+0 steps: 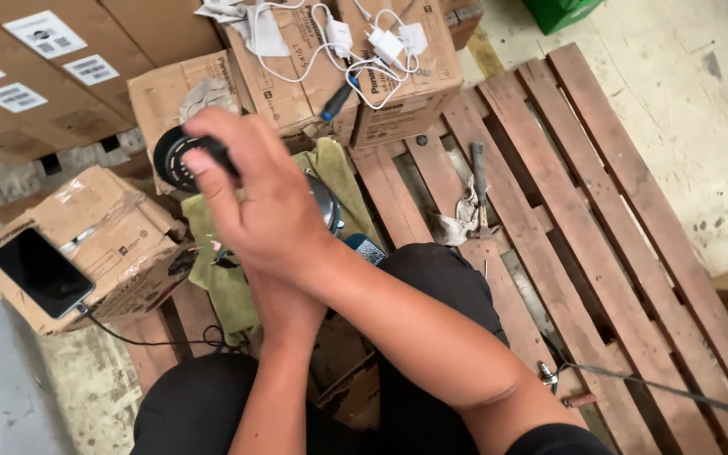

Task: A person uses a screwdriver and a wrench to disassemble various components of a blue water pump on a wooden pallet.

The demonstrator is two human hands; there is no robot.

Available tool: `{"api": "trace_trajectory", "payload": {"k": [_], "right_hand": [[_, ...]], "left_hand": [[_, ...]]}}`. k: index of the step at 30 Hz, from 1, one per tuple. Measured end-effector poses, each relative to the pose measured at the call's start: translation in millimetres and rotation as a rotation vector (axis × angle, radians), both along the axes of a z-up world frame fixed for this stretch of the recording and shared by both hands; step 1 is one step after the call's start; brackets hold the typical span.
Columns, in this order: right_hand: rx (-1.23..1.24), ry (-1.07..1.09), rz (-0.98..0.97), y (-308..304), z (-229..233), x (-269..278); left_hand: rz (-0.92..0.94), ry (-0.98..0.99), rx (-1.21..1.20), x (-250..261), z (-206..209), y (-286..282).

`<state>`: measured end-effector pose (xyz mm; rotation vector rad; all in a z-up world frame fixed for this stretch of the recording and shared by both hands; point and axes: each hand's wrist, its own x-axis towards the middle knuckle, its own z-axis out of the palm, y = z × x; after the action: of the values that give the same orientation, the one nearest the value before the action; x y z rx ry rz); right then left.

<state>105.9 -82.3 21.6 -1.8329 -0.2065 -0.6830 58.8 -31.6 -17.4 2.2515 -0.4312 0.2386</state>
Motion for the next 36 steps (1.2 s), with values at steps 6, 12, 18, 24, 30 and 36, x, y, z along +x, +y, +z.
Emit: {"api": "trace_trajectory", "payload": {"k": [6, 12, 18, 24, 30, 36], "right_hand": [[0.049, -0.06, 0.189, -21.7, -9.3, 15.7], [0.492, -0.051, 0.405, -44.0, 1.9, 31.1], [0.41, -0.058, 0.557, -48.0, 9.0, 24.5], [0.352, -0.082, 0.571, -50.8, -12.0, 30.5], [0.727, 0.029, 0.807, -32.7, -23.9, 28.8], [0.601, 0.119, 0.707, -11.2, -21.8, 26.7]], "left_hand": [[0.006, -0.143, 0.067, -9.6, -34.8, 13.4], [0.068, -0.094, 0.153, -12.8, -43.7, 21.4], [0.028, -0.066, 0.13, -12.5, -38.7, 23.5], [-0.047, -0.009, 0.156, -5.2, -26.3, 29.2], [-0.053, 0.062, 0.138, 0.6, -25.6, 44.0], [0.247, 0.214, -0.076, 10.3, -73.4, 68.0]]}}
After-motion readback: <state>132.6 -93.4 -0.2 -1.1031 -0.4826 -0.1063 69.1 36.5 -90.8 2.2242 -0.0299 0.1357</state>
